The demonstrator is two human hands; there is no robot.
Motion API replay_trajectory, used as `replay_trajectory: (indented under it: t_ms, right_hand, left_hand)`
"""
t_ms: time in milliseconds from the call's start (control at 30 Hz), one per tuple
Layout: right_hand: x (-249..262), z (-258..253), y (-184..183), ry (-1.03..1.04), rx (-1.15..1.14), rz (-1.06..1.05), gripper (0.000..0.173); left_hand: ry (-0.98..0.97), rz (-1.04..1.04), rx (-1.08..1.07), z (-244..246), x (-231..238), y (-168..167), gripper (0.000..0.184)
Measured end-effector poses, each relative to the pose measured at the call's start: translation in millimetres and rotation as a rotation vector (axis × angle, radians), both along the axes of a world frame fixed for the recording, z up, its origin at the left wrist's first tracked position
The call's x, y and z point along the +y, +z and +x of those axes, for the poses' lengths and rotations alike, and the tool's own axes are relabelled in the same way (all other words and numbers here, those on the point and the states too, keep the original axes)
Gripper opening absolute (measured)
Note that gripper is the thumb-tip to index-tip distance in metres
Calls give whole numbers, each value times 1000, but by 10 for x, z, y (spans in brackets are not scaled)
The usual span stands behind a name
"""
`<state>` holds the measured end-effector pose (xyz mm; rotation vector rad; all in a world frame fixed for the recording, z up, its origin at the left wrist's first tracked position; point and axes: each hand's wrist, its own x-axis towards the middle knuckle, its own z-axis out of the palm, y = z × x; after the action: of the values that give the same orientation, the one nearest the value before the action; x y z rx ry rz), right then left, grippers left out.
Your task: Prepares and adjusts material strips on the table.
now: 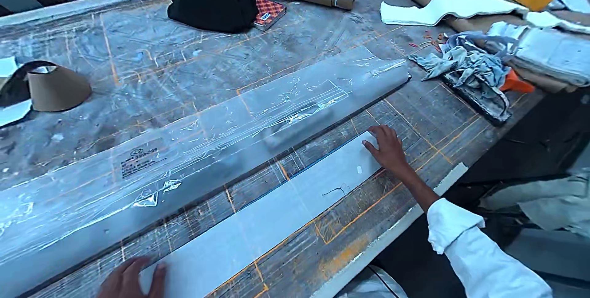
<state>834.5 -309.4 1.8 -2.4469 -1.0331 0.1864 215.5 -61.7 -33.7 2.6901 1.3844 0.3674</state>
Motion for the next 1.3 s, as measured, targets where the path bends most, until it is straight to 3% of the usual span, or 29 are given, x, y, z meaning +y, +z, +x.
replay_trajectory:
  t_ms: [133, 267, 333, 467, 500, 600, 700, 800, 1067, 1300]
  right_hand:
    - [132, 226, 33, 24, 200, -174, 61]
    - [203, 394, -4, 110, 211, -209, 37]
    - [232, 466, -12, 176, 202, -185, 22]
    - [191, 465, -30, 219, 184, -121, 13]
    - [168, 462, -34, 213, 159, -93, 16]
    - [46, 398, -61, 159, 99, -91, 47]
    - [30, 361, -14, 136, 110, -142, 34]
    - [-5, 336, 53, 182, 144, -181, 23]
    - [-8, 392, 17, 262, 133, -30, 29]
    - [41, 373, 26, 239, 125, -100, 26]
  left_hand:
    - [-151, -93, -123, 1267, -215, 141, 52]
    - [-123, -159, -144, 1800, -329, 40, 33]
    - [-47, -183, -176, 1872, -402, 79, 18]
    - [50, -234, -98, 1960, -489, 237, 9]
    - [66, -244, -67, 1999, -494, 267, 9]
    - [86, -265, -19, 2024, -549, 294, 15]
    - [93, -261, -48, 2029, -570, 261, 25]
    - [128, -318, -44, 2081, -596, 319, 15]
    - [139, -334, -57, 2117, -609, 389, 13]
    - [140, -312, -26, 2134, -615, 399, 16]
